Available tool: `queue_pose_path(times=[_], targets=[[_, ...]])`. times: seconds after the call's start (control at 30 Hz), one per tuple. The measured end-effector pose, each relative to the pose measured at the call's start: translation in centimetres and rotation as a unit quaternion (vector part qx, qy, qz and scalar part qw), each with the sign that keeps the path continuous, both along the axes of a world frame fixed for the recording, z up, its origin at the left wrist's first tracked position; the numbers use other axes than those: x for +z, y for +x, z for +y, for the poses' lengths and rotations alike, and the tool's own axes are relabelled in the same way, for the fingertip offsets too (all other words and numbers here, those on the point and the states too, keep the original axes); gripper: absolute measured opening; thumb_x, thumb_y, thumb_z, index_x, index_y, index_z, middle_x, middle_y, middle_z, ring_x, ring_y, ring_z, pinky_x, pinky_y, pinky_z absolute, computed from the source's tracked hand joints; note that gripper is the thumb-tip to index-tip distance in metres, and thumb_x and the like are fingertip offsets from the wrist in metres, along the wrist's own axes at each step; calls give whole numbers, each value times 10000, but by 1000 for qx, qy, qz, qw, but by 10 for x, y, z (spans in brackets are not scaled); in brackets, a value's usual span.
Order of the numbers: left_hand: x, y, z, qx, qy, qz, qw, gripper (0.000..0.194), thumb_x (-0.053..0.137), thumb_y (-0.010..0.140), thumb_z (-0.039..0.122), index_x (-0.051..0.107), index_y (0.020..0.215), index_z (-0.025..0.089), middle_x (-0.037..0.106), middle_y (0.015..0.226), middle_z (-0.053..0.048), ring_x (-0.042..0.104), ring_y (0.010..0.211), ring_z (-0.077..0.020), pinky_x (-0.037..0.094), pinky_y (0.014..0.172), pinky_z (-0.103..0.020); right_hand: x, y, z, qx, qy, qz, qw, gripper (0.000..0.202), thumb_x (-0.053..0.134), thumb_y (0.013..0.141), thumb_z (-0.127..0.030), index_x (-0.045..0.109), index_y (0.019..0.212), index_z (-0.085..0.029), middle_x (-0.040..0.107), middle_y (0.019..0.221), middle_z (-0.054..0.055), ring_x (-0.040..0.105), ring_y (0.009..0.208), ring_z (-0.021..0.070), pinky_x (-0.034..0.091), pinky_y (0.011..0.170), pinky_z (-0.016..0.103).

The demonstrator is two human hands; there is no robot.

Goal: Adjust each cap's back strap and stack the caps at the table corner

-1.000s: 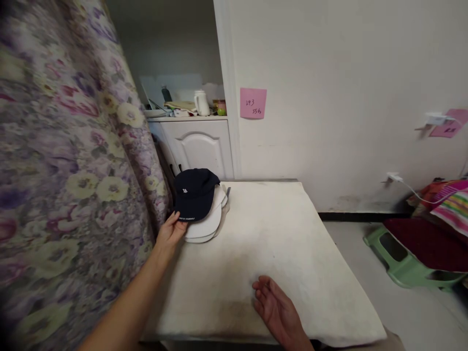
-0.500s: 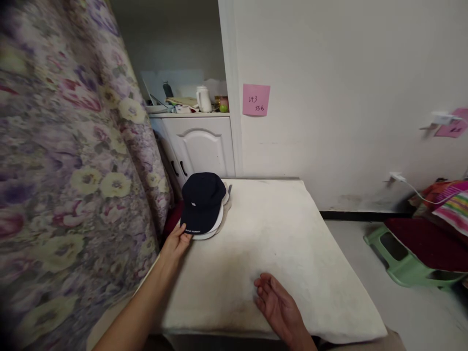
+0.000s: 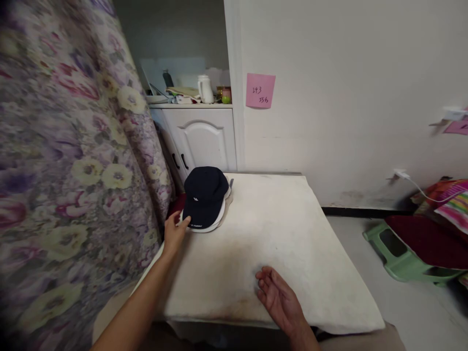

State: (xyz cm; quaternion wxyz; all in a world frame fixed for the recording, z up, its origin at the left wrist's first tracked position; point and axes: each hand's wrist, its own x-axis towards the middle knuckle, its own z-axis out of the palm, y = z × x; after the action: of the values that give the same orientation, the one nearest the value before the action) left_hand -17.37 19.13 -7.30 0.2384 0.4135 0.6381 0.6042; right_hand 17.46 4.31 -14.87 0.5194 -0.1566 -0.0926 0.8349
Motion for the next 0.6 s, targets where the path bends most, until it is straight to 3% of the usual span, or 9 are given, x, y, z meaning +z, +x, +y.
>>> queue_pose_path(times=[0.1, 0.2, 0.27, 0.4, 0.6], targets=[[16, 7, 14, -13, 1, 102, 995, 747, 805, 685, 405, 530, 1349, 202, 349, 1555, -143, 223, 1493, -330, 138, 1237, -481, 2, 0, 0, 1, -2, -3, 1000, 141, 718, 896, -241, 704, 1025, -186, 775, 1014, 64, 741, 831, 127, 594, 781, 271], [23, 14, 31, -43, -24, 156, 987, 953, 831, 641, 466, 429, 1454, 172, 365, 1548, -177, 263, 1475, -357, 175, 1226, -487, 4, 0, 0, -1, -3, -6, 1000, 142, 727, 888, -238, 706, 1018, -185, 775, 1000, 62, 738, 824, 124, 591, 778, 263], [21, 19, 39, -50, -43, 173, 983, 1019, 815, 652, 499, 359, 1497, 158, 373, 1541, -194, 287, 1463, -369, 210, 1214, -495, 5, -1, 0, -1, -2, -8, 1000, 134, 722, 892, -244, 708, 1013, -189, 772, 1001, 59, 735, 829, 125, 586, 780, 262], [6, 27, 43, -29, -76, 177, 981, 1064, 735, 722, 552, 224, 1542, 105, 248, 1591, -237, 169, 1502, -389, 168, 1219, -526, 3, 1, -1, 2, 2, -32, 999, 152, 719, 895, -283, 717, 1020, -198, 769, 1010, 54, 726, 834, 125, 574, 782, 261], [-3, 15, 41, -46, -92, 152, 983, 1044, 726, 739, 548, 227, 1535, 92, 236, 1591, -256, 206, 1492, -389, 188, 1217, -521, 10, -6, 24, -24, 49, -137, 989, 245, 774, 839, -301, 737, 1063, -210, 746, 1157, 74, 696, 1013, 173, 523, 922, 318]])
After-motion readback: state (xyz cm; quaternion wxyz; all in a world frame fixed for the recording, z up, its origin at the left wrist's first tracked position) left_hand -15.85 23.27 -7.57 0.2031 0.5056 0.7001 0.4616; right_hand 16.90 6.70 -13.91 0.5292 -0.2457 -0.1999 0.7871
